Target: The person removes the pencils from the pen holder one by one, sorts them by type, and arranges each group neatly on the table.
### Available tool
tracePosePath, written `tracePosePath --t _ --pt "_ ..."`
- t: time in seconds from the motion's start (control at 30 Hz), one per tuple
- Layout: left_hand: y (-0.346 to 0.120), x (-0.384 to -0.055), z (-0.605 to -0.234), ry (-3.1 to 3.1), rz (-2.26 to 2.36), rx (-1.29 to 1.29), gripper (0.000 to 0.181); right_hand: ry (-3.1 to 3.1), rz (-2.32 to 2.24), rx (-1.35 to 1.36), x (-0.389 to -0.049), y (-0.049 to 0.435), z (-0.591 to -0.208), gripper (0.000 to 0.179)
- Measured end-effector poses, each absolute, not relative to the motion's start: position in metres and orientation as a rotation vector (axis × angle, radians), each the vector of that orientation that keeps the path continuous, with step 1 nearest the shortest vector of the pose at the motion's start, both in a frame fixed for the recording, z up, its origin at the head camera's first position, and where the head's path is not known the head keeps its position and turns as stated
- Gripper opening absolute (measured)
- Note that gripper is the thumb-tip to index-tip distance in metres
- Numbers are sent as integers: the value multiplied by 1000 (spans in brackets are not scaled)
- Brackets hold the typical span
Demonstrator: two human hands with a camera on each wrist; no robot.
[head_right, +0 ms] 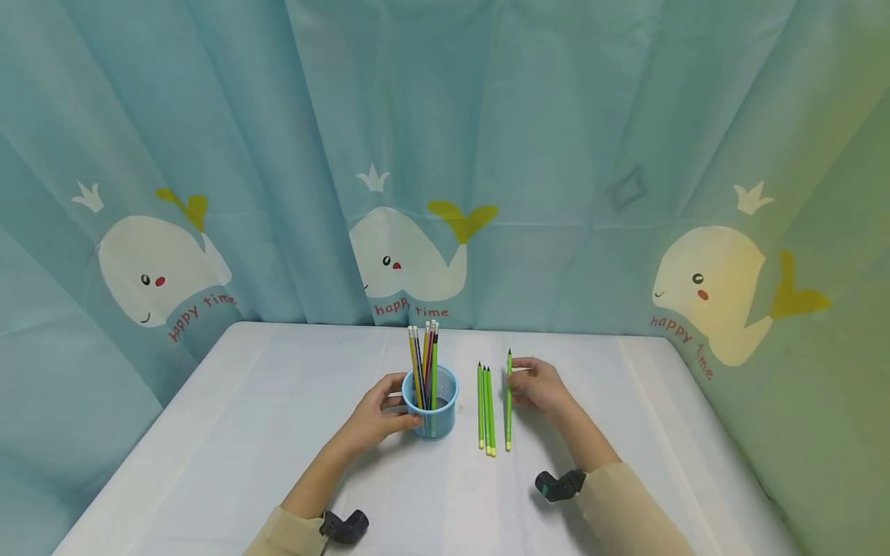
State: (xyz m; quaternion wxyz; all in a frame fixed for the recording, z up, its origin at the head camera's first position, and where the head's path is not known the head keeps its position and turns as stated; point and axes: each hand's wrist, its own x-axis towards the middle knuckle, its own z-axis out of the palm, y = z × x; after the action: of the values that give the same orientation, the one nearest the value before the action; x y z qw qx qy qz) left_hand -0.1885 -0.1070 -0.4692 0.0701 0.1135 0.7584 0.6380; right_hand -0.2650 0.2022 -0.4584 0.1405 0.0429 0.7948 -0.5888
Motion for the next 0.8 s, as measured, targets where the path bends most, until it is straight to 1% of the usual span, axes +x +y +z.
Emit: tracePosePath --t 0.2,0.47,0.8 --pt "-107 -187 -469 2272 1919 337 74 2326 -1631 137 -264 198 -463 52" --pt "-107 -187 -468 2277 1925 340 73 2429 -1503 114 -267 192 -471 49" --pt "-107 -187 -469 2277 1927 349 74 2516 -1405 113 -265 185 -470 47"
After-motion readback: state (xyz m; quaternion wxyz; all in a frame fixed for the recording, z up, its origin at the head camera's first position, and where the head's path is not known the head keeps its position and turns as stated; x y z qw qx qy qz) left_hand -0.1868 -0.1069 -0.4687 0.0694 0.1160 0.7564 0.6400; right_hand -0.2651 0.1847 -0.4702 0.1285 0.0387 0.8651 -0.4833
